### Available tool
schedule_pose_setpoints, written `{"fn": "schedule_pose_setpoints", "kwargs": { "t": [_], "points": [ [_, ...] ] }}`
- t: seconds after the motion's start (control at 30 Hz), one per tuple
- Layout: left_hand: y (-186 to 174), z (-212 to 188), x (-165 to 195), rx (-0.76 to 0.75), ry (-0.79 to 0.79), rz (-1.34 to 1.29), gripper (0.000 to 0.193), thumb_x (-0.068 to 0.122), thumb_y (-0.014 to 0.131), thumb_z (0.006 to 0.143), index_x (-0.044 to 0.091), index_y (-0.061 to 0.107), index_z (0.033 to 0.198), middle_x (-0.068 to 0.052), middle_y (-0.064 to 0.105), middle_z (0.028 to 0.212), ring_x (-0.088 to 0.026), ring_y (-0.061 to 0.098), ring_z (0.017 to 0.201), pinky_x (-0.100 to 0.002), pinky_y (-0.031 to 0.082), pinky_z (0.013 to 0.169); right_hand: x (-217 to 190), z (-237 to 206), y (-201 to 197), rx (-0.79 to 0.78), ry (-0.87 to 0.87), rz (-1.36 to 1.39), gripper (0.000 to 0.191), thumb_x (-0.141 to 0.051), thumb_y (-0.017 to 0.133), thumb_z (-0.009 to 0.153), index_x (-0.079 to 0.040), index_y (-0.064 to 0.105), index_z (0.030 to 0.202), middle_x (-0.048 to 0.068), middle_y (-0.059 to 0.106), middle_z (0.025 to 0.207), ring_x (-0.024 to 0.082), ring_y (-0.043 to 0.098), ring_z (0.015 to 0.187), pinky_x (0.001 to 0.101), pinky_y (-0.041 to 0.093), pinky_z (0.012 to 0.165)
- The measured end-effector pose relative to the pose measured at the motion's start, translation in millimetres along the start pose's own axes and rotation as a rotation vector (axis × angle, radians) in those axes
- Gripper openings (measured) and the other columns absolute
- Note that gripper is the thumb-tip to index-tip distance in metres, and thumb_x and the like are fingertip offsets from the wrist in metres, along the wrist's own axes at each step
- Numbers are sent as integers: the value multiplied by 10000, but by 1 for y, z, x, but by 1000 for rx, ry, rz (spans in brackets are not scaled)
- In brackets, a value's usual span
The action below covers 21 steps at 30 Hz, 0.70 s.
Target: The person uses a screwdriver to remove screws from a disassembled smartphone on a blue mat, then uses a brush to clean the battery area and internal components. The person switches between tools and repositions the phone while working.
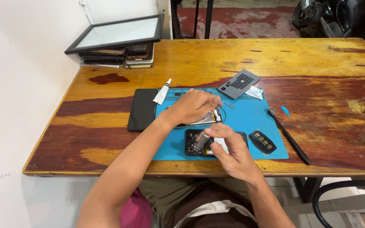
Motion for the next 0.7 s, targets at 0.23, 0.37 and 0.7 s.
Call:
{"fn": "schedule_pose_setpoints", "kwargs": {
  "t": [0.23,0.37,0.7],
  "points": [
    [0,-1,1,-5,-9,0,678,570,284,1058,91,763,1026,-89,738,791,-317,723,836,-437,534,763,5,1,-5,-5,31,-203,309,-156,651,1041,-149,629,1349,58,668,1050,234,621,1058,412,437,1035],
    [-1,0,2,5,8,-14,672,568,294,1062,85,759,1019,-97,739,789,-318,729,830,-432,539,758,-5,1,-3,-10,-55,-128,393,-79,681,999,-122,546,1366,132,664,1297,261,635,1196,421,444,1082],
    [0,-2,-2,5,-23,-4,649,555,319,1059,89,770,1023,-120,746,799,-337,727,840,-439,549,775,-8,0,9,67,-44,-146,562,83,758,905,-132,538,1375,108,699,1147,233,711,1018,348,579,904]
  ]
}}
Point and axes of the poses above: each hand's wrist, its own z-axis towards the middle knuckle, its own y-axis out of the palm, x = y × z, the point moved 10 cm from there along z, towards the middle knuckle
